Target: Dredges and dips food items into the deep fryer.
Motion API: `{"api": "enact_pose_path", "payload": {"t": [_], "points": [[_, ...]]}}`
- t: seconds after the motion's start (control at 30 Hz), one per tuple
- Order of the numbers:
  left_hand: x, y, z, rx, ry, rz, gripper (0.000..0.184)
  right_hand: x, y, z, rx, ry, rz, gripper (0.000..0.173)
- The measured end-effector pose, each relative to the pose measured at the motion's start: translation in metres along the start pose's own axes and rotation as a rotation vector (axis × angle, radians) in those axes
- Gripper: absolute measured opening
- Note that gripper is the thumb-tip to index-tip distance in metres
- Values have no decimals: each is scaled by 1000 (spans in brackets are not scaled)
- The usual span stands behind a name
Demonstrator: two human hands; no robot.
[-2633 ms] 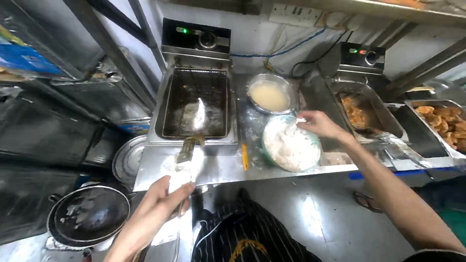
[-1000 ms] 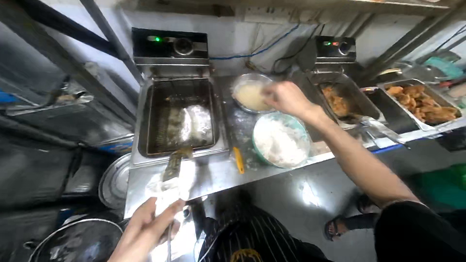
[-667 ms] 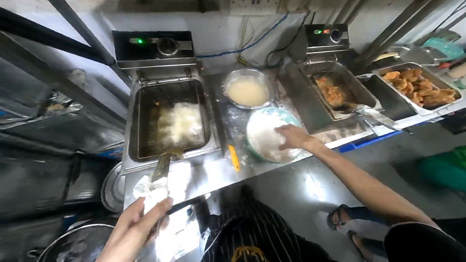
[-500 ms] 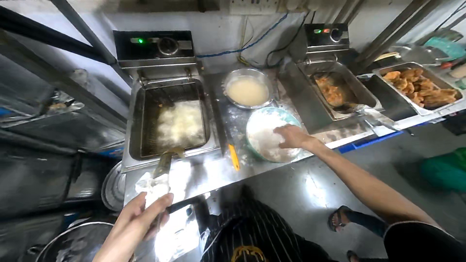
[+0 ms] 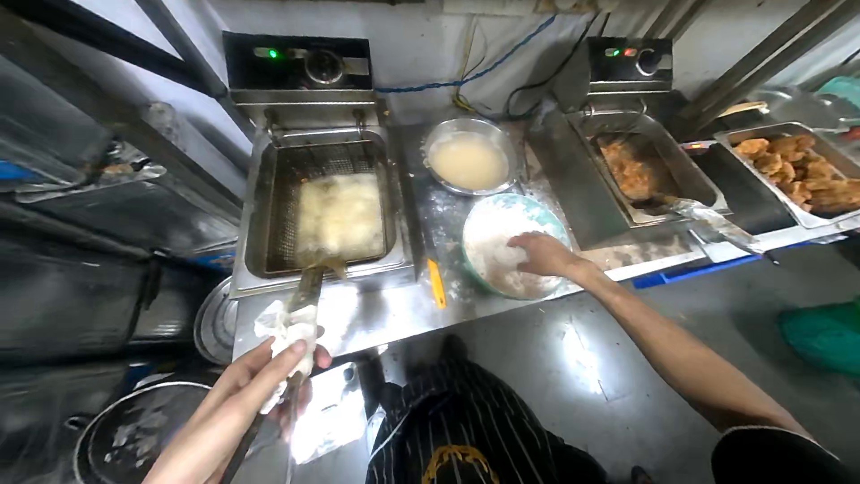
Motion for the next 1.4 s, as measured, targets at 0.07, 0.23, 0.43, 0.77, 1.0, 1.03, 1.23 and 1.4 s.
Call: {"api": "enact_pose_path", "payload": {"t": [0.07, 0.23, 0.43, 0.77, 1.0, 1.03, 1.23, 1.4], "points": [[-3, -1, -1, -3, 37, 18, 44, 9, -2, -10, 85, -208, -35, 46], [-14, 1, -5, 22, 145, 16, 81, 11, -2, -29, 141, -263, -42, 30], [-87, -4, -19, 181, 303, 61, 59, 18, 9, -57, 269, -240, -2, 17], [-224, -19, -7, 361, 37, -214, 37, 5, 12, -103, 336, -221, -117, 14], [-276, -17, -25, 400, -55, -304, 36, 6, 7, -98, 294, -180, -105, 15], [-283, -16, -26, 407, -52, -306, 36, 10, 10, -103, 332, -182, -106, 15], [-223, -28, 19, 253, -189, -27, 33, 12, 18, -105, 418, -221, -165, 14], [-77, -72, 138, -26, -359, 338, 38, -4, 37, -127, 459, -272, -266, 15]]}}
Point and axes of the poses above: each hand's wrist, its own y-axis away from the middle knuckle, its own z-axis out of the palm, x = y × z, the point moved 10 cm from there along -y, towards the middle knuckle, and after that the axes turned 11 degrees about y, right-handed, at the moved point
